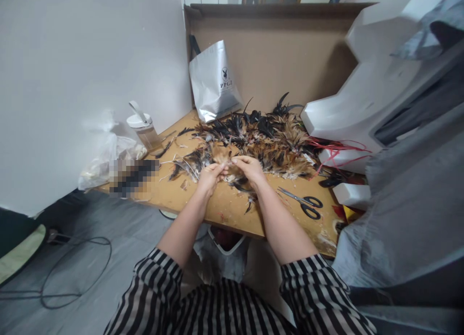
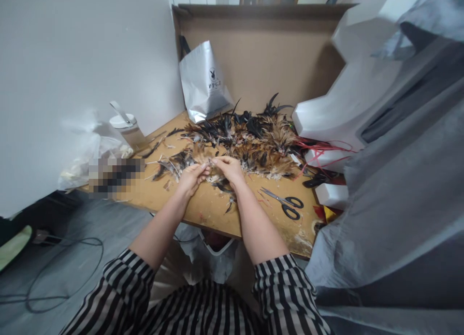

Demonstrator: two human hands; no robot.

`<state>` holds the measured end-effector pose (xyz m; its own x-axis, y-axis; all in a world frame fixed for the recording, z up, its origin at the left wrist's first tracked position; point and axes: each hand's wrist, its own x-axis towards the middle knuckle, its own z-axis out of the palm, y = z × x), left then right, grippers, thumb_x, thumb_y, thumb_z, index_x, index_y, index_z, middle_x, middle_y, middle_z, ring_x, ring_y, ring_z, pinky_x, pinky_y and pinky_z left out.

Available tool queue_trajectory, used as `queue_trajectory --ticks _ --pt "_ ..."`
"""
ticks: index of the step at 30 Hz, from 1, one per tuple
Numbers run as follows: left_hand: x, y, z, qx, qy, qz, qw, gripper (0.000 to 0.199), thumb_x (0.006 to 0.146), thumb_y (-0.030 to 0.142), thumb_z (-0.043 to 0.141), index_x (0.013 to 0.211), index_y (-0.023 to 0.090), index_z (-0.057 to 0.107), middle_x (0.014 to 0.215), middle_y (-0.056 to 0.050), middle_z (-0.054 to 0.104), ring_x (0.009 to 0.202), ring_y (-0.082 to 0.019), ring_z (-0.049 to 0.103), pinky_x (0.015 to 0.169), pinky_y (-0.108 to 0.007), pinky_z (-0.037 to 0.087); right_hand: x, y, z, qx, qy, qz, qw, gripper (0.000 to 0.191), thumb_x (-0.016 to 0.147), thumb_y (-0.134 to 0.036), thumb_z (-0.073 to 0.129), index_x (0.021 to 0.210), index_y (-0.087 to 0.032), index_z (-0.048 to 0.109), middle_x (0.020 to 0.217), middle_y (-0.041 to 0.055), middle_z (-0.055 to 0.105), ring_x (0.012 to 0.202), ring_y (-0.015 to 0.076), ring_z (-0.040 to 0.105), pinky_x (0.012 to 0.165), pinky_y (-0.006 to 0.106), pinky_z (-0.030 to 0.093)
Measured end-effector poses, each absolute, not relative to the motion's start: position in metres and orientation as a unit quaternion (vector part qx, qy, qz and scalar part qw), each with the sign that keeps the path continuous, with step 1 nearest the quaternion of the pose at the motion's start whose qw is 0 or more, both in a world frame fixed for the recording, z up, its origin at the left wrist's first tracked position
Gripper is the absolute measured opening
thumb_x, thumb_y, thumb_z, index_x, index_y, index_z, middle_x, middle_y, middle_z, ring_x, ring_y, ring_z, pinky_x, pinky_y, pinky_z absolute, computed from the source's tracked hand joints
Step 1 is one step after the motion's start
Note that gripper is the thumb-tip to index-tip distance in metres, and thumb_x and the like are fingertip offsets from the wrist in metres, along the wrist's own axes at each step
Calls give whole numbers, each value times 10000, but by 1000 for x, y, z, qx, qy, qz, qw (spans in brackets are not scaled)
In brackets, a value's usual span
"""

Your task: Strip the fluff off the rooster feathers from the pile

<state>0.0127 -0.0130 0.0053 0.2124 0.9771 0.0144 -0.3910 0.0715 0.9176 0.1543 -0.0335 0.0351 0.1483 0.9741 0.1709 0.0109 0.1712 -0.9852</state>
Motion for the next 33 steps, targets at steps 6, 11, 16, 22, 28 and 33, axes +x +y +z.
queue_trajectory --ticks 6,11,16,22,28,33 --pt "0 -2 7 347 304 550 697 188 618 208 695 761 104 632 645 -16 607 516 -29 533 436 -105 382 172 -35 37 -541 -620 361 438 155 592 -284 630 620 -133 653 565 7 597 506 93 465 506 215 353" --pt "5 7 9 343 295 530 717 157 636 190 684 735 95 610 629 -9 589 504 -20 520 425 -96 376 170 -28 23 -565 -671 272 396 133 617 -262 588 606 -144 648 530 -14 568 484 87 440 487 209 316" --pt "4 13 8 332 270 534 729 164 642 174 677 772 102 609 631 0 578 502 -13 510 423 -89 375 152 -30 24 -583 -717 201 325 135 640 -279 574 593 -173 643 559 -11 588 528 102 481 510 210 305" --pt "-3 11 10 317 242 533 746 159 655 166 666 793 119 605 644 8 567 513 -13 503 420 -91 369 132 -26 22 -647 -687 146 297 111 582 -249 626 498 -189 587 485 18 539 508 123 460 499 237 287" --pt "-4 8 9 317 237 531 750 152 658 172 664 790 125 603 663 6 574 517 -12 506 432 -90 377 149 -10 11 -592 -587 367 413 141 601 -275 598 530 -165 545 407 -32 468 374 73 364 402 210 264" --pt "4 9 4 352 257 521 734 129 649 179 671 736 103 613 664 -14 603 514 -18 519 445 -96 391 162 -9 10 -495 -428 562 507 189 566 -262 674 604 -162 518 428 -31 500 360 60 407 328 160 249"
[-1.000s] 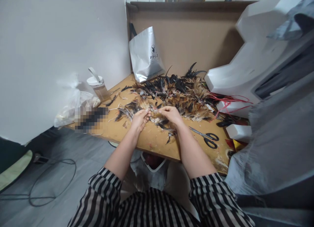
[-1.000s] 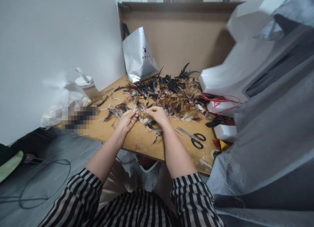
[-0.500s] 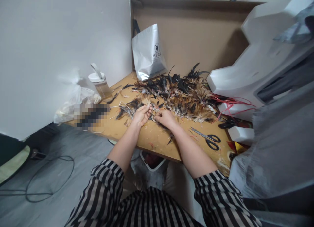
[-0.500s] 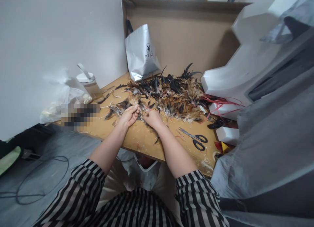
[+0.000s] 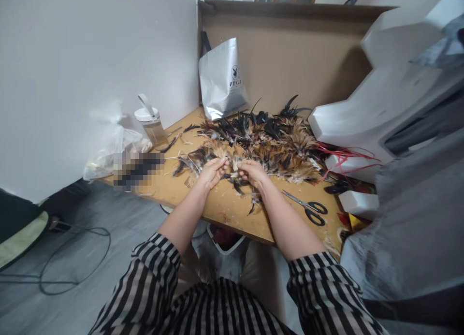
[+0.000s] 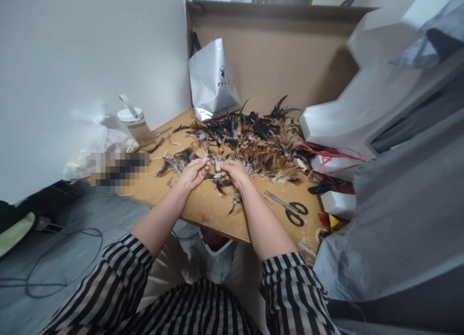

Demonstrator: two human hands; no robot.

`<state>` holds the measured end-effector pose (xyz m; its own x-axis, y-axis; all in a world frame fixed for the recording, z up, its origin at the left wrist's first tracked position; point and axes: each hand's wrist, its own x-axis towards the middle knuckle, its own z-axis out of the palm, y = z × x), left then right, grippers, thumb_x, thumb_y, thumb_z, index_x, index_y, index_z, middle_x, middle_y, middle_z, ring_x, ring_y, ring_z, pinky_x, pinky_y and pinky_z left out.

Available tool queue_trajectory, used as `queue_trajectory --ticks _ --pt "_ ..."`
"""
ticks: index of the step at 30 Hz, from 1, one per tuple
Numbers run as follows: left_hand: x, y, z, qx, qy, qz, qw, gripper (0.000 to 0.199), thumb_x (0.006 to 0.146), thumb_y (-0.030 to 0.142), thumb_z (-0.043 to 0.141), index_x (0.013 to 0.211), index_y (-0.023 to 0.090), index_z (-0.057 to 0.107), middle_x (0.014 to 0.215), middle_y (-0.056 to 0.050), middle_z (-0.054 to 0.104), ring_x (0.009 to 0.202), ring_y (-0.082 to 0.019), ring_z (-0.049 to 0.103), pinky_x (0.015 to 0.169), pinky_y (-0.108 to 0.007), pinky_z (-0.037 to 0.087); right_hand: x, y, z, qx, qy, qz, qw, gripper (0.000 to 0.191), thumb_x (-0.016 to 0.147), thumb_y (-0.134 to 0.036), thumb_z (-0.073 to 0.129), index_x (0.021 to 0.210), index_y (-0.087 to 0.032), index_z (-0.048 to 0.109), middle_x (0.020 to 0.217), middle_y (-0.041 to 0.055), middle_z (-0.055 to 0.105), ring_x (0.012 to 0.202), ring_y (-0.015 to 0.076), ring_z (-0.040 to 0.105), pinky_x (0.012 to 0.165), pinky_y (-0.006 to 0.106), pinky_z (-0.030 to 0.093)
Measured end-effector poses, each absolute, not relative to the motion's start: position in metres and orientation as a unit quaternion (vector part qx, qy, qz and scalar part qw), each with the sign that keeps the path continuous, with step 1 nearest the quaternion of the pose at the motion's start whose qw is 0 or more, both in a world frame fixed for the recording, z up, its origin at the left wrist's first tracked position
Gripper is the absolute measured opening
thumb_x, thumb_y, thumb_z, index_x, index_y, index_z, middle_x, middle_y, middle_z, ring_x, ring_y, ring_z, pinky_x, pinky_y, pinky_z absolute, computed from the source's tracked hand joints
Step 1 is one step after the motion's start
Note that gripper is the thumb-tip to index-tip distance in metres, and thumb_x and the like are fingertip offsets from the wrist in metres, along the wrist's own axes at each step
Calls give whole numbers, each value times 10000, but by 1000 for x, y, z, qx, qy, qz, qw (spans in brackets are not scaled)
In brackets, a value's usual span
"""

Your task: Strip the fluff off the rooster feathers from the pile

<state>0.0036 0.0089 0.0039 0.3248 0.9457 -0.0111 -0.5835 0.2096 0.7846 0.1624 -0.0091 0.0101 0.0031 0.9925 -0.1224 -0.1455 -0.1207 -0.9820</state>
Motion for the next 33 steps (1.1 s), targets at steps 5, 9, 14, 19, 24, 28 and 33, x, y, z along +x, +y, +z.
queue_trajectory --ticks 5,9,14,19,24,28,33 --pt "18 12 5 382 297 509 712 181 618 209 696 737 90 629 690 -47 636 533 -41 548 452 -115 400 164 -11 11 -458 -346 599 558 170 587 -160 663 630 -161 498 493 -18 557 427 70 506 357 141 344" --pt "30 12 14 398 323 512 690 192 608 232 703 704 88 620 680 -62 646 527 -55 556 450 -134 398 162 -12 14 -444 -310 593 595 201 606 -134 651 622 -171 455 527 -17 580 486 85 557 382 141 387" --pt "34 7 11 411 325 505 685 206 638 269 680 712 86 618 664 -78 650 555 -85 590 468 -148 412 161 -15 15 -423 -316 612 589 179 607 -130 667 696 -168 516 627 -7 620 553 78 579 455 146 442" --pt "27 6 5 416 314 509 686 204 647 260 674 746 91 618 711 -70 658 599 -78 601 527 -149 440 158 -13 12 -433 -324 599 590 194 566 -175 709 704 -131 580 582 -6 593 503 57 530 442 137 432" --pt "23 5 6 406 324 514 683 195 662 254 664 758 91 617 719 -57 656 574 -59 582 519 -143 436 156 -12 12 -444 -320 575 609 316 477 -279 766 650 -135 545 492 -46 518 388 24 398 339 128 306" --pt "25 4 4 417 326 490 693 202 656 250 672 768 91 618 740 -68 660 580 -64 584 505 -143 431 156 -16 15 -448 -326 567 610 352 465 -324 767 635 -145 517 443 -68 465 357 18 346 324 133 248" --pt "25 4 1 425 323 469 704 206 654 247 675 767 83 621 748 -80 659 583 -69 588 504 -144 435 156 -18 16 -459 -340 570 590 366 476 -343 762 603 -149 479 401 -80 424 331 12 299 323 140 208"
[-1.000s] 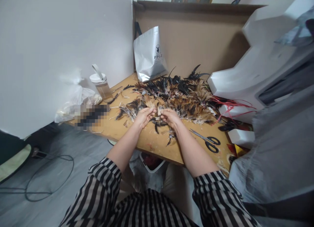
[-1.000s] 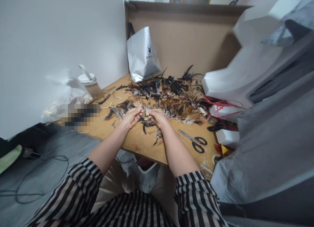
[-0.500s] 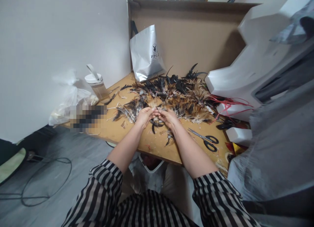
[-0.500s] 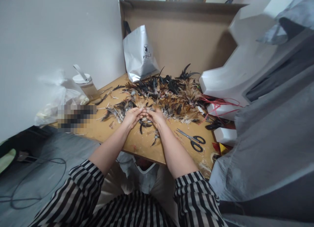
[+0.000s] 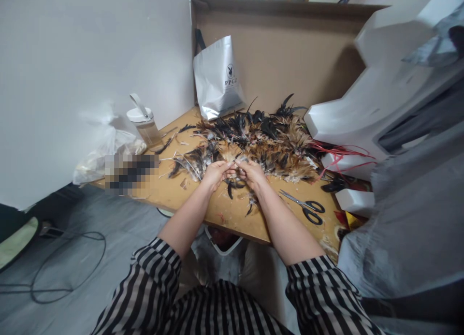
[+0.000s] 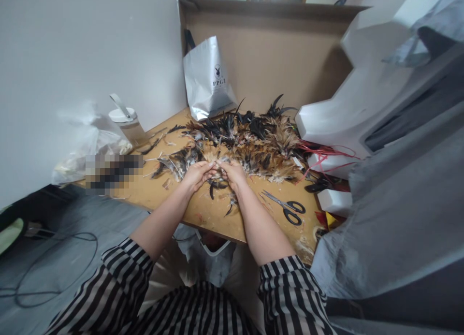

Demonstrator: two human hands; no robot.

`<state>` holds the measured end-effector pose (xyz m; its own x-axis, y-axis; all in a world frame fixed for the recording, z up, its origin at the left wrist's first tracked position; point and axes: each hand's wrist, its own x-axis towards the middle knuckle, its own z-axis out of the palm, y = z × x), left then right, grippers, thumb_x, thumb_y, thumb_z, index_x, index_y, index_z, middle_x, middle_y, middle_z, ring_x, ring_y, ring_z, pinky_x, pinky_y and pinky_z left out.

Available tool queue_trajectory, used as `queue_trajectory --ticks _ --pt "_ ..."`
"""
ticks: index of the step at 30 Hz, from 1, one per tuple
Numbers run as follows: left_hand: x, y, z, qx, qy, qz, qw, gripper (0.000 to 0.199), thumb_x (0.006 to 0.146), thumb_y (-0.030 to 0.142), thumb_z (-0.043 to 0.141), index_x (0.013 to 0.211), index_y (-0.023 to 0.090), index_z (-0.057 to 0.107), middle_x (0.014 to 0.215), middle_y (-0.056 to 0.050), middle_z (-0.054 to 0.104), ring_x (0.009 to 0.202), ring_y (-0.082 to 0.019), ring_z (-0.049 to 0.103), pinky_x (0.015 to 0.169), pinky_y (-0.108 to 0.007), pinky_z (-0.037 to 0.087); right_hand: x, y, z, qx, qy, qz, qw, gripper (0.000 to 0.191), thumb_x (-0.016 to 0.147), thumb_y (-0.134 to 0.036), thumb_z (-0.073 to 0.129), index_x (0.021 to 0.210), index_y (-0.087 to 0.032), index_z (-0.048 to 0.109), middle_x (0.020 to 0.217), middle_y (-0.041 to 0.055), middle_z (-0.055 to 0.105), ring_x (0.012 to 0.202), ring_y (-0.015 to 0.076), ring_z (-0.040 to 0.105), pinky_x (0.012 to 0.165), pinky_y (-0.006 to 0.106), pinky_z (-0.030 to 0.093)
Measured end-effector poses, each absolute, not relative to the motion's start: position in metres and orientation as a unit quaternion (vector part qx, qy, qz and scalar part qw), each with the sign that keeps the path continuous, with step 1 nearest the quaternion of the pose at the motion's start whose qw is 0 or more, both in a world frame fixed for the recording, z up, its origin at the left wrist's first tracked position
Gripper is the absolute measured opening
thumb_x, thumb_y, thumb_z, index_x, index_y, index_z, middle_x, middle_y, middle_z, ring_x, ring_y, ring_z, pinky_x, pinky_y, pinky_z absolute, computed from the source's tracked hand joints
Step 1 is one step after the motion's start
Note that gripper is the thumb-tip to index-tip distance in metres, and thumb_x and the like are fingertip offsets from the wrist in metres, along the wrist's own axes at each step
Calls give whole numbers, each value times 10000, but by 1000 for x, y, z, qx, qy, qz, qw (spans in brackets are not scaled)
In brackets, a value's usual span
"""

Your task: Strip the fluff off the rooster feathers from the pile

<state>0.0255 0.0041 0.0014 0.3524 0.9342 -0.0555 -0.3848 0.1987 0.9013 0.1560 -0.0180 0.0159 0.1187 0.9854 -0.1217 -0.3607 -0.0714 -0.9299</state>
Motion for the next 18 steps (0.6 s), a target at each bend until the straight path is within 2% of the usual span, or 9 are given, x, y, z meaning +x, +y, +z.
queue_trajectory --ticks 7,14,18 --pt "24 5 -1 449 308 445 711 204 662 248 666 760 72 636 766 -96 659 585 -75 593 503 -139 438 156 -20 18 -482 -366 550 575 396 457 -370 758 563 -164 437 391 -79 414 308 14 270 315 161 160" --pt "26 1 3 464 344 433 692 158 657 206 662 719 68 618 717 -98 655 555 -83 591 486 -151 438 157 -20 15 -501 -410 507 569 371 469 -400 732 538 -159 459 391 -79 408 323 20 266 335 176 155" --pt "26 2 1 473 340 434 687 146 668 206 652 688 70 604 667 -82 642 533 -82 586 478 -154 438 158 -19 14 -499 -405 524 559 355 475 -380 735 556 -160 469 392 -82 403 330 24 288 345 169 187"
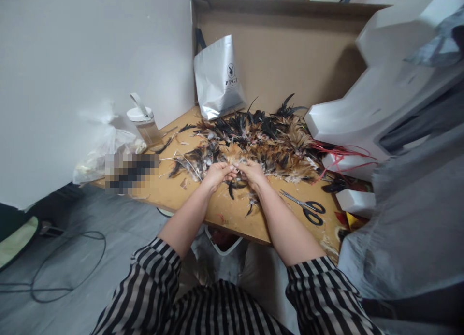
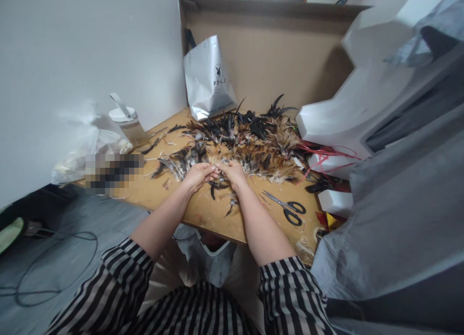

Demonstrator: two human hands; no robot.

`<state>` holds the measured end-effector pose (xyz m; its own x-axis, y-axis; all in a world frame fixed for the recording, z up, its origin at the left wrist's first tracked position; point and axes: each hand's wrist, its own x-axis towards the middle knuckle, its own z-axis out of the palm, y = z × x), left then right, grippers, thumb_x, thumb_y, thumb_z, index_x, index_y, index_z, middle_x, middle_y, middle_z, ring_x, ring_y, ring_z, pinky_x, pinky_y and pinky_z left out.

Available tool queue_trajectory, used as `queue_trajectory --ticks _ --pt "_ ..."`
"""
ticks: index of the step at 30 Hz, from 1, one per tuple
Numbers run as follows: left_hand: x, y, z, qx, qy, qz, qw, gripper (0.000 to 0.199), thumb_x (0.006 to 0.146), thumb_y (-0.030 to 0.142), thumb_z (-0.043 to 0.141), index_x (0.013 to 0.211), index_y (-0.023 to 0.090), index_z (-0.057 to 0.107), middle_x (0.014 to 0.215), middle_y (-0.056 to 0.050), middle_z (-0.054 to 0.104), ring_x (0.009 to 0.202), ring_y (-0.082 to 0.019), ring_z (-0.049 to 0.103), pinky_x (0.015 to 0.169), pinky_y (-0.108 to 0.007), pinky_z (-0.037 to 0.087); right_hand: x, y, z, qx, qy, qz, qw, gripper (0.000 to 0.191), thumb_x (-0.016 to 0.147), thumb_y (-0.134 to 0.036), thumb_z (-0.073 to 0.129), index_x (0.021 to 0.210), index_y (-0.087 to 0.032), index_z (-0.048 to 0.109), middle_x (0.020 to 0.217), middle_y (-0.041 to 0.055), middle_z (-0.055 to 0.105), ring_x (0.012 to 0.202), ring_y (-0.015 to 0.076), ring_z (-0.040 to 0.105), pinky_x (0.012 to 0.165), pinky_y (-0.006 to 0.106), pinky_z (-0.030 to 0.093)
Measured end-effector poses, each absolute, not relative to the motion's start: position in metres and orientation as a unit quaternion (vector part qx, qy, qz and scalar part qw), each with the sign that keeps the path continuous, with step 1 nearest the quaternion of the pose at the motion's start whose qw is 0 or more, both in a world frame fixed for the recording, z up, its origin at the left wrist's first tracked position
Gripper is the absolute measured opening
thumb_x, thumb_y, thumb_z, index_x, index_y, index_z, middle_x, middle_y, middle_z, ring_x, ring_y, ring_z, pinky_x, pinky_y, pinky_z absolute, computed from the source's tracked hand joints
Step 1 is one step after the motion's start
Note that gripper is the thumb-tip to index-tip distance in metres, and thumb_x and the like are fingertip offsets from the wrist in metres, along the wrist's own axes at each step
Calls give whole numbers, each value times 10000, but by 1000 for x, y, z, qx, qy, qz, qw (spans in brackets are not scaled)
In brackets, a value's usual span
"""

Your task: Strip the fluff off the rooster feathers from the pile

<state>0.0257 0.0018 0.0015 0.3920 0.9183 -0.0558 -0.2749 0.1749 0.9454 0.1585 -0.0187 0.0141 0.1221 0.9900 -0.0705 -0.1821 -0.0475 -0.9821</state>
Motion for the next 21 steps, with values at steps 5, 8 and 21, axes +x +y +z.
queue_trajectory --ticks 5,8,21 --pt "25 2 1 478 335 431 688 160 669 220 655 680 72 597 651 -77 637 530 -74 579 481 -148 433 161 -19 17 -483 -367 568 556 339 484 -326 742 582 -160 463 389 -85 404 333 20 283 337 153 204" --pt "25 1 2 477 333 425 693 168 663 227 660 687 73 595 670 -83 644 538 -78 583 483 -150 434 161 -20 19 -476 -358 576 560 331 481 -294 743 584 -161 457 381 -89 396 327 17 271 325 149 194" --pt "26 -3 6 480 340 419 692 168 658 228 666 709 78 610 705 -87 654 564 -84 596 500 -154 439 158 -21 19 -485 -376 562 555 339 476 -349 749 579 -155 491 430 -47 503 346 40 391 331 159 266"
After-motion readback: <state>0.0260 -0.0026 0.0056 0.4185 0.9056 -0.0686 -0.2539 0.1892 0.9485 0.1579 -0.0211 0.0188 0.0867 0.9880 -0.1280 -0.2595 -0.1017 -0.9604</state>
